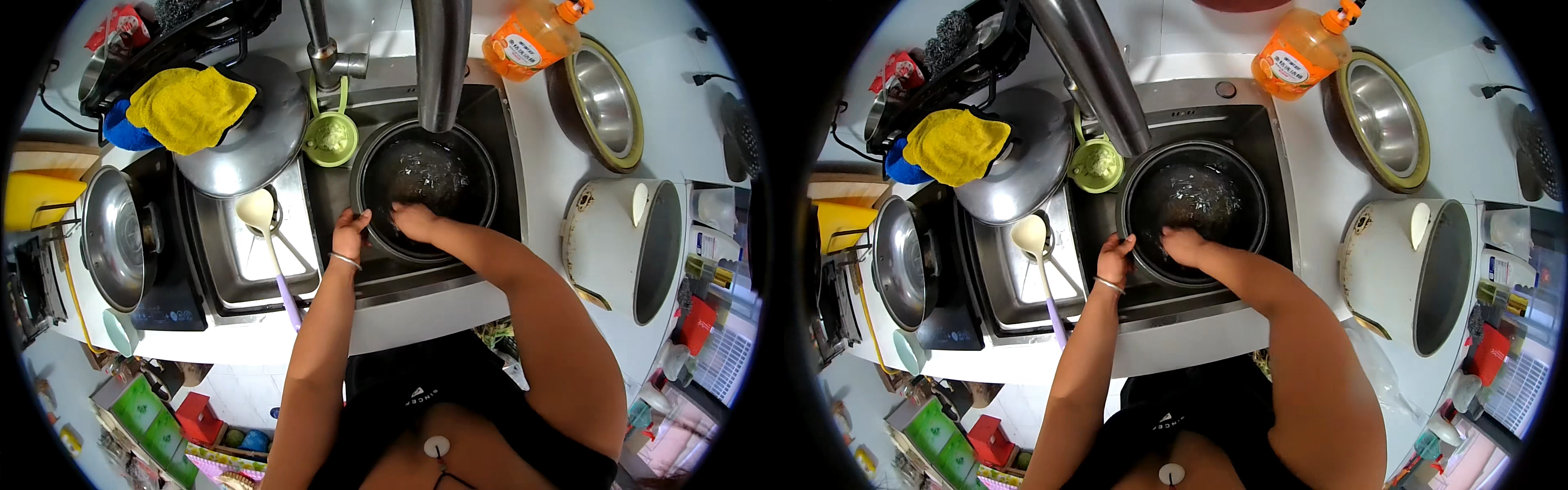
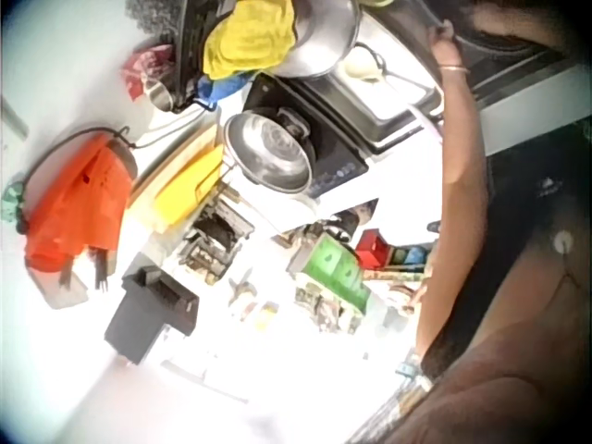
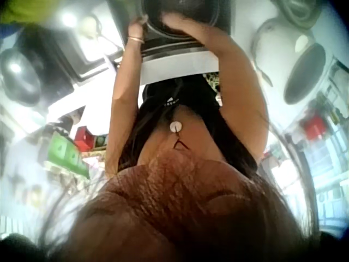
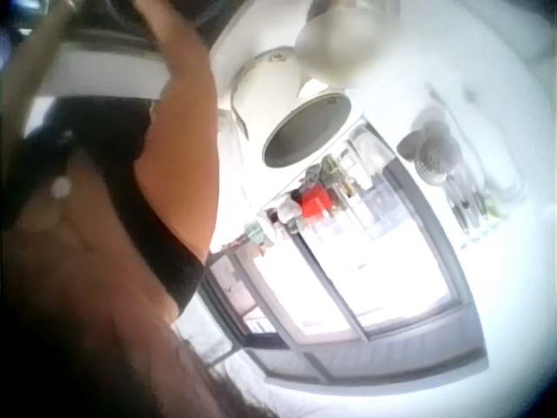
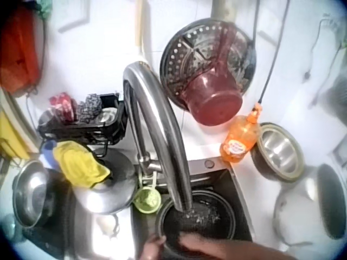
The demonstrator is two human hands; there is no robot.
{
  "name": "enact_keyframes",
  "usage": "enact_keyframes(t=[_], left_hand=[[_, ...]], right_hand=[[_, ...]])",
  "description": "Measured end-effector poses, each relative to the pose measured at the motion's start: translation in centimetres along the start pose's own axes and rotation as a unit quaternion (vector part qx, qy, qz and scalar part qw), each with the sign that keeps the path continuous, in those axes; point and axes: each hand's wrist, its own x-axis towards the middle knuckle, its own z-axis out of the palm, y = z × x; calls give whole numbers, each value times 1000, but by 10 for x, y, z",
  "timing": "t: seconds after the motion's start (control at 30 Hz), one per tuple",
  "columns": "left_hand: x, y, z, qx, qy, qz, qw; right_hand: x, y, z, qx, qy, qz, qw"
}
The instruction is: The person washes a rice cooker pot, a ladle, and a strainer using a sponge and water at a sink, then wipes the stove and counter with a cloth.
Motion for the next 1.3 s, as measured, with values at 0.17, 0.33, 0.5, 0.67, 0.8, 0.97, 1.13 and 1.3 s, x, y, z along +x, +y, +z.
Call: enact_keyframes(t=[0.17, 0.33, 0.5, 0.67, 0.8, 0.97, 1.13, 1.3], left_hand=[[-7, 7, 13, -28, 60, -23, 998], [-5, 6, 5, -63, -11, -41, 997], [-9, 14, 7, -169, -56, -52, 983], [-25, 29, 24, -153, -18, -68, 986], [-14, 8, 3, -12, -23, 1, 1000], [-34, 25, 36, -69, -15, 73, 995], [-38, 65, 40, -10, 3, 100, 995], [-61, 110, 99, 137, 55, 89, 985]], right_hand=[[45, 36, -20, 151, 283, 199, 926], [47, 7, -64, 661, 318, 98, 673], [1, -83, -51, 436, 348, 42, 829], [-96, -63, -41, 375, 148, -24, 915], [-151, -13, -72, 370, 208, 175, 888], [-171, 40, -42, 266, 479, 294, 783], [-136, 66, -30, 661, 318, 369, 571], [-104, 69, -25, 819, 314, 389, 283]])
